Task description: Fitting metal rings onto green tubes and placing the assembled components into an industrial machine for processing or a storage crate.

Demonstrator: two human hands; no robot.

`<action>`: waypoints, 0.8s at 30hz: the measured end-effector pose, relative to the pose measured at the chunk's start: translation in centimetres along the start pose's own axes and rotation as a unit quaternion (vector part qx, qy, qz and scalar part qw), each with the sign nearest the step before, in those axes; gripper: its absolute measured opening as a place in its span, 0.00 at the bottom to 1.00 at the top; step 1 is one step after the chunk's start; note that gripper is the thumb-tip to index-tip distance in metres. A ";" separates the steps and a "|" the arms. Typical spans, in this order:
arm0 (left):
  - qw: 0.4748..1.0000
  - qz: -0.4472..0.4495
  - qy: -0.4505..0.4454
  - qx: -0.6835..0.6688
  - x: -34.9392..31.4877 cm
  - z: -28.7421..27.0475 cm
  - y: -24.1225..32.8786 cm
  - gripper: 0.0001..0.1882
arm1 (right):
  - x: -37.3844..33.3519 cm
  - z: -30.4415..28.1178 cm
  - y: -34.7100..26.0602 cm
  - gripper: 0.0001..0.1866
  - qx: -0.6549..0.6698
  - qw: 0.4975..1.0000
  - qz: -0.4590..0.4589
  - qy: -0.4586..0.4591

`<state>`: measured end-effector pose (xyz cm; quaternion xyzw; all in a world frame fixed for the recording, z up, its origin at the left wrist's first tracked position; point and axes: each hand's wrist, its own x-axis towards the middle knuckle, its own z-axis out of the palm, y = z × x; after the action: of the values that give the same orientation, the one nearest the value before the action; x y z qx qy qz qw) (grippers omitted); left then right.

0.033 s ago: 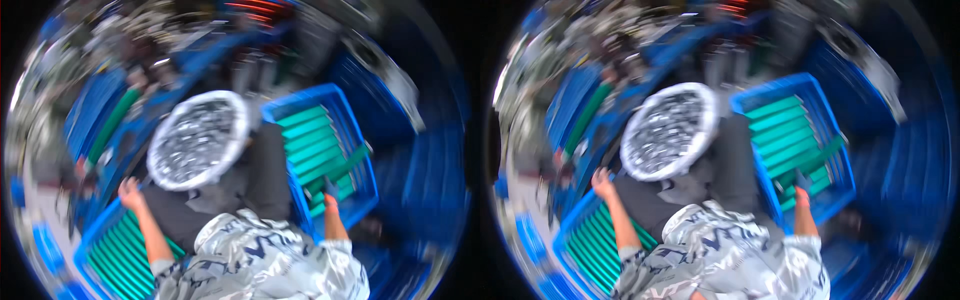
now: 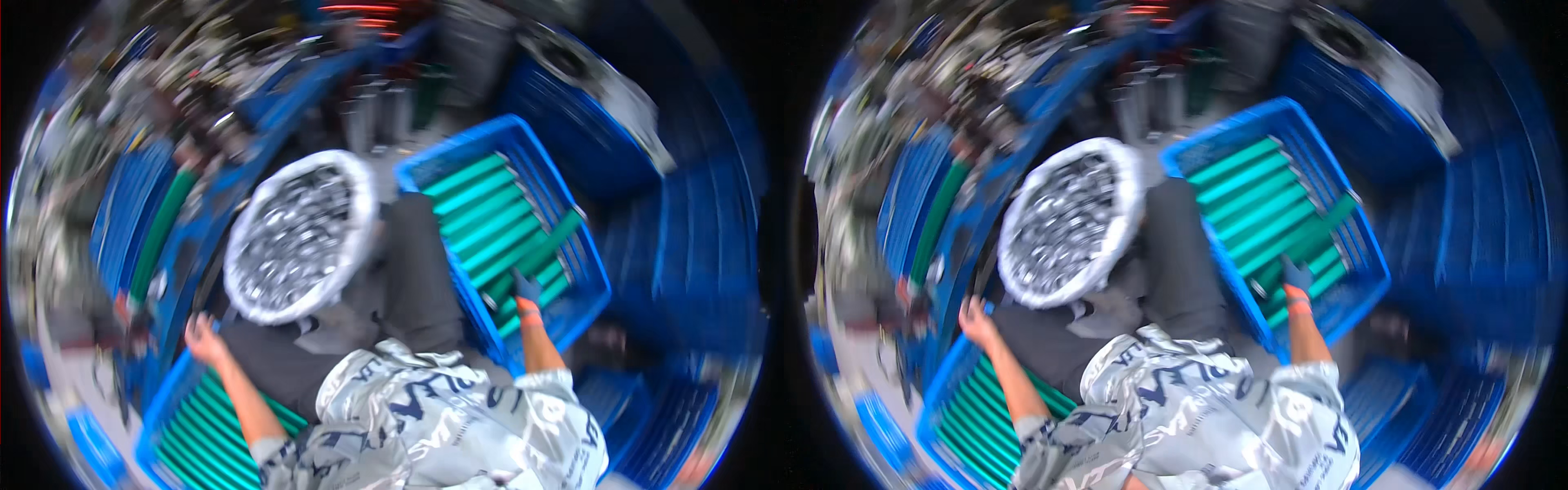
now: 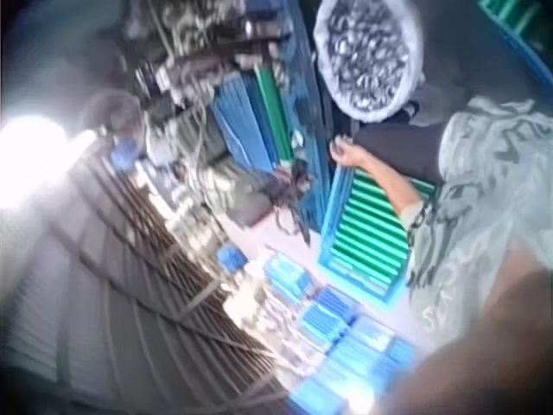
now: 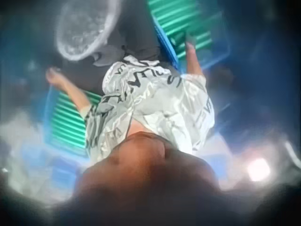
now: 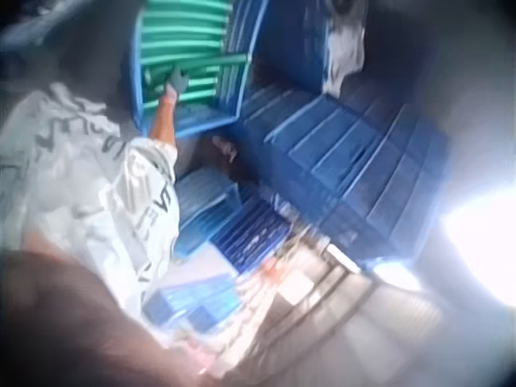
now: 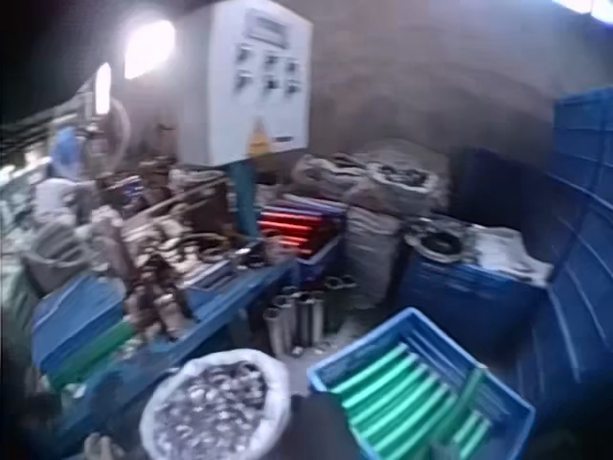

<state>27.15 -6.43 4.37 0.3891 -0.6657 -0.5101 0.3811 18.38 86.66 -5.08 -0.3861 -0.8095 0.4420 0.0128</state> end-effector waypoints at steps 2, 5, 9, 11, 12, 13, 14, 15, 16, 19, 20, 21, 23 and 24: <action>0.999 0.037 -0.024 0.014 4.4 -3.8 -1.6 0.24 | -2.3 5.4 -1.8 0.36 -0.032 0.999 0.011 0.008; 0.995 0.027 -0.094 0.019 3.4 2.1 -3.4 0.24 | -1.0 3.6 -0.9 0.40 -0.008 0.998 0.043 0.050; 0.994 0.031 -0.099 0.029 3.0 2.8 -2.0 0.24 | -1.6 4.4 -4.6 0.46 -0.066 0.992 0.089 0.062; 0.992 0.052 -0.098 0.067 1.1 2.2 -2.1 0.23 | -1.7 1.8 -4.0 0.49 -0.114 0.978 0.101 0.141; 0.991 0.058 -0.096 0.069 0.9 1.6 -1.8 0.23 | -2.8 0.1 -3.7 0.49 -0.056 0.984 0.132 0.101; 0.991 0.063 -0.090 0.072 0.7 0.6 -1.2 0.23 | -4.9 -1.4 -4.4 0.49 -0.032 0.984 0.144 0.095; 0.990 0.068 -0.100 0.075 0.6 0.8 -0.8 0.23 | -6.2 -3.2 -3.6 0.48 -0.046 0.981 0.154 0.110; 0.989 0.071 -0.102 0.078 0.4 1.3 -0.5 0.23 | -7.1 -5.1 -1.8 0.48 -0.059 0.976 0.165 0.126; 0.988 0.075 -0.103 0.082 0.5 1.7 -0.2 0.23 | -7.8 -6.6 -0.2 0.47 -0.082 0.971 0.183 0.130; 0.984 0.065 -0.121 0.118 0.0 3.1 0.1 0.23 | -8.9 -10.5 7.2 0.45 -0.114 0.959 0.218 0.139; 0.983 0.068 -0.124 0.121 -0.2 2.9 0.3 0.23 | -9.2 -10.8 8.6 0.45 -0.139 0.952 0.237 0.131; 0.980 0.084 -0.116 0.138 -0.4 2.8 0.4 0.22 | -9.6 -11.2 10.1 0.45 -0.164 0.944 0.257 0.126; 0.977 0.100 -0.111 0.155 -0.9 2.9 0.4 0.22 | -9.5 -10.8 12.5 0.51 -0.183 0.940 0.269 0.103; 0.978 0.098 -0.111 0.150 -1.1 3.0 0.4 0.22 | -9.7 -10.1 13.4 0.57 -0.245 0.930 0.244 0.128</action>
<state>24.89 -4.20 4.08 0.3161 -0.8074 -0.4049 0.2902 37.05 91.82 -5.52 -0.6164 -0.7647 0.1666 -0.0870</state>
